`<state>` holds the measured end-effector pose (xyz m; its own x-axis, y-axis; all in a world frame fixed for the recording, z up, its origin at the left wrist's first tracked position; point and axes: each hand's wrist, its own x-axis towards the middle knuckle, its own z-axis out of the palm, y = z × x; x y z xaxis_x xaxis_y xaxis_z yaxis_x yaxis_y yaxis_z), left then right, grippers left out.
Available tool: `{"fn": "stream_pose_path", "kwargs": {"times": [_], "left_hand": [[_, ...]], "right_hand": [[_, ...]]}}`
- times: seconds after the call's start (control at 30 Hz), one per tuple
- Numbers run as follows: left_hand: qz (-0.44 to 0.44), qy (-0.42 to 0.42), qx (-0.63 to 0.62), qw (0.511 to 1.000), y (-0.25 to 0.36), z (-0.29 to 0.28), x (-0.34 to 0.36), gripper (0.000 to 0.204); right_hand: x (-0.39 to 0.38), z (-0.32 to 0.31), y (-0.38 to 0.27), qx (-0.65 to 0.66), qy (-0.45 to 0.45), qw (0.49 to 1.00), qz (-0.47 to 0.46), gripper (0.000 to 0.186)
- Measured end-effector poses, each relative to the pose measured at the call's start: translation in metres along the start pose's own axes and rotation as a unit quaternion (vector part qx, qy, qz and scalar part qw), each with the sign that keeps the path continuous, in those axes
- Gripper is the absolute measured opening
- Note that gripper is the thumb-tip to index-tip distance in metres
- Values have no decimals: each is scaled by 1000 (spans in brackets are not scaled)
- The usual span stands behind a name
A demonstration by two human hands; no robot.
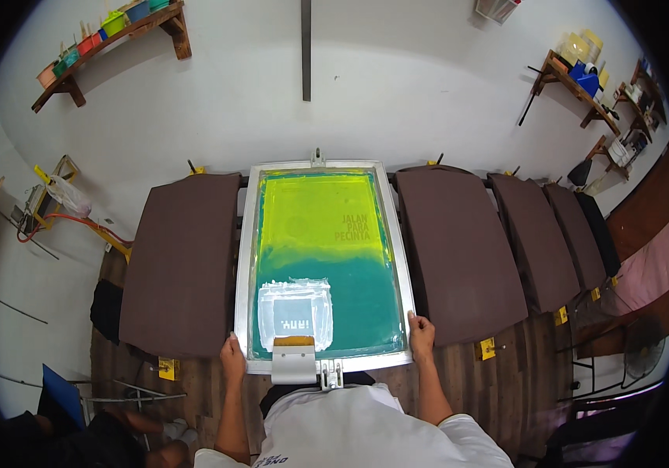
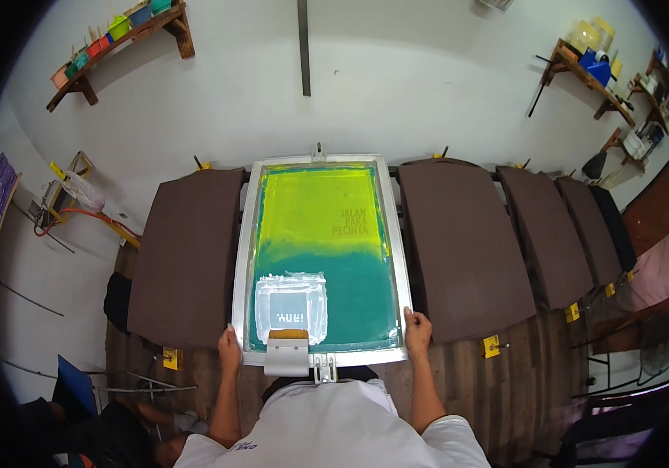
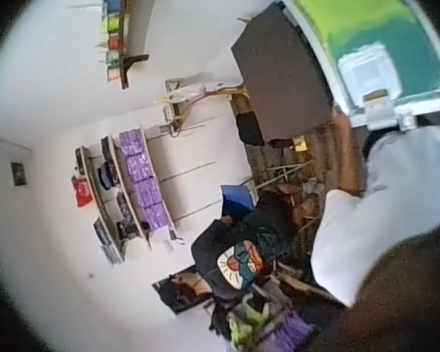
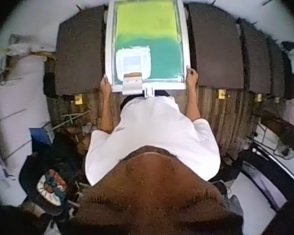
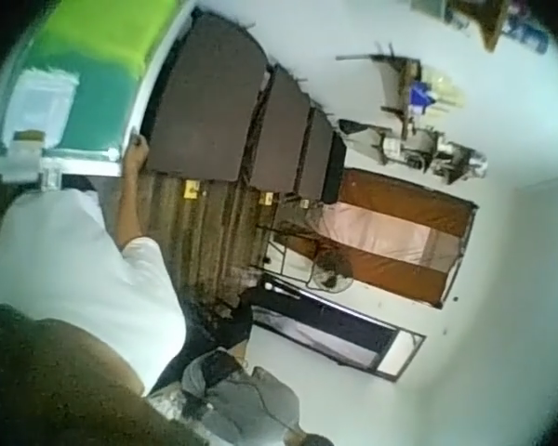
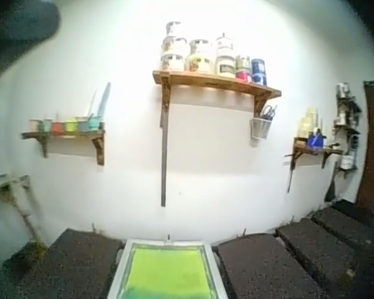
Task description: Applying ink to a t-shirt using a screen printing frame and a squeegee.
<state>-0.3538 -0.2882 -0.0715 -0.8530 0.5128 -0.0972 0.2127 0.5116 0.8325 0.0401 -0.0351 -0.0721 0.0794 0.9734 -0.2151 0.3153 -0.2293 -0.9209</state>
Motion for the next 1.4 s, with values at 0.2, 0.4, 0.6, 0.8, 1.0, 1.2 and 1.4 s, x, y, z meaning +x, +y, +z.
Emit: {"fn": "stream_pose_path", "kwargs": {"times": [0.2, 0.4, 0.6, 0.8, 1.0, 1.2, 1.4], "left_hand": [[-12, -79, -63, 995, -7, -1, -2, 48], [17, -104, 18, 994, 37, -24, -13, 54], [304, -333, 76, 889, 110, -63, -41, 83], [408, -384, 180, 808, 97, -40, -51, 84], [386, -404, 148, 816, 101, -26, -40, 76], [351, -375, 193, 836, 126, -9, -18, 44], [367, -337, 149, 854, 114, -4, -26, 43]], "right_hand": [[-4, 4, -6, -116, 111, 979, -124, 39], [-19, 0, -31, -174, 145, 951, -209, 25], [-144, 69, -141, -215, -247, 891, -315, 51], [-203, 124, -120, -491, -325, 726, -354, 85], [-184, 129, -133, -444, -343, 752, -345, 67], [-163, 154, -159, -480, -270, 767, -330, 39], [-160, 146, -134, -442, -308, 779, -322, 52]]}}
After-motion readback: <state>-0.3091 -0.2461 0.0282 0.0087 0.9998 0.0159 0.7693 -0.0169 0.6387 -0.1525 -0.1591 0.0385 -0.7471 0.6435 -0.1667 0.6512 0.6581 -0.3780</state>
